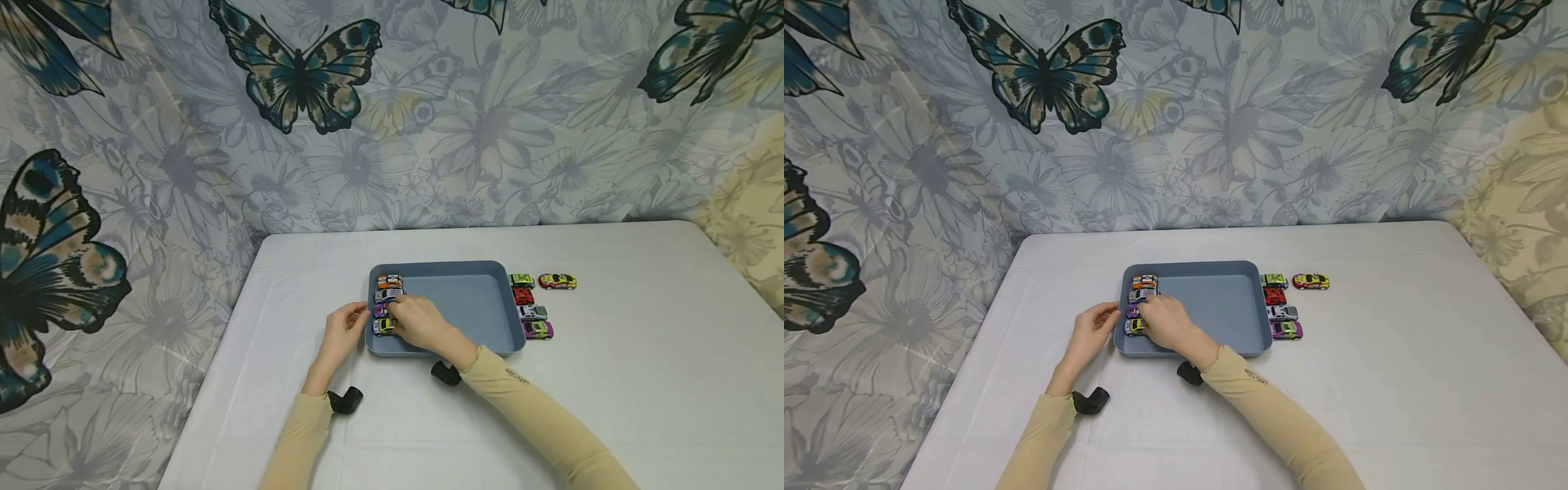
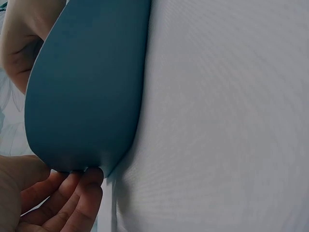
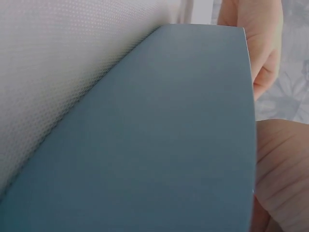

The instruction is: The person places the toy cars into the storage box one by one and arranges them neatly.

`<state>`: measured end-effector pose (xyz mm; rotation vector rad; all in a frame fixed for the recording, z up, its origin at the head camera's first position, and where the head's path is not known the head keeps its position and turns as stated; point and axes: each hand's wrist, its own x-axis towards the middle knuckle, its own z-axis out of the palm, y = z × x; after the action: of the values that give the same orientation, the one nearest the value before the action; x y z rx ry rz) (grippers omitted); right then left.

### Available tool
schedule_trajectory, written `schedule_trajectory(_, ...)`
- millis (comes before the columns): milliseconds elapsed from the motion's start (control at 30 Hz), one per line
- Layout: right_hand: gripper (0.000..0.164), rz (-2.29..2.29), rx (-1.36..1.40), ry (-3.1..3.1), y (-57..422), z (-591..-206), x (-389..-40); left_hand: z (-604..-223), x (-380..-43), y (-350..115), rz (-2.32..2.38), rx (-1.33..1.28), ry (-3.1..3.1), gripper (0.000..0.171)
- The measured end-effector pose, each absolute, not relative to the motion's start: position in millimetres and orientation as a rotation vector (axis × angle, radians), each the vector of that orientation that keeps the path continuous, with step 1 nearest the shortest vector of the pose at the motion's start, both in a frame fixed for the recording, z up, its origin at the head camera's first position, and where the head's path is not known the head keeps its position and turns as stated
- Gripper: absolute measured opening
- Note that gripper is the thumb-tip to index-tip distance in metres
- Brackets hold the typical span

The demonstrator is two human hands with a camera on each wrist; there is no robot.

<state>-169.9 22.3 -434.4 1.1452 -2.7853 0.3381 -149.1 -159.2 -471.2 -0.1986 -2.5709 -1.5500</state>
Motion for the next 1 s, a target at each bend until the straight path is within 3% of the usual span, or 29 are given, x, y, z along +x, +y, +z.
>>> schedule_trajectory(400,0.028,0.455,1.106,-2.727,44.5,-425.9,-169.1,-471.0,-148.7,-157.6,-1.556,-0.193,-2.57,0.024)
schedule_trajectory(1000,0.023,0.605,0.995,-2.568,157.7,-409.9,-191.7,-470.6,-148.7,-157.5,-1.551,-0.198,-2.568,0.024)
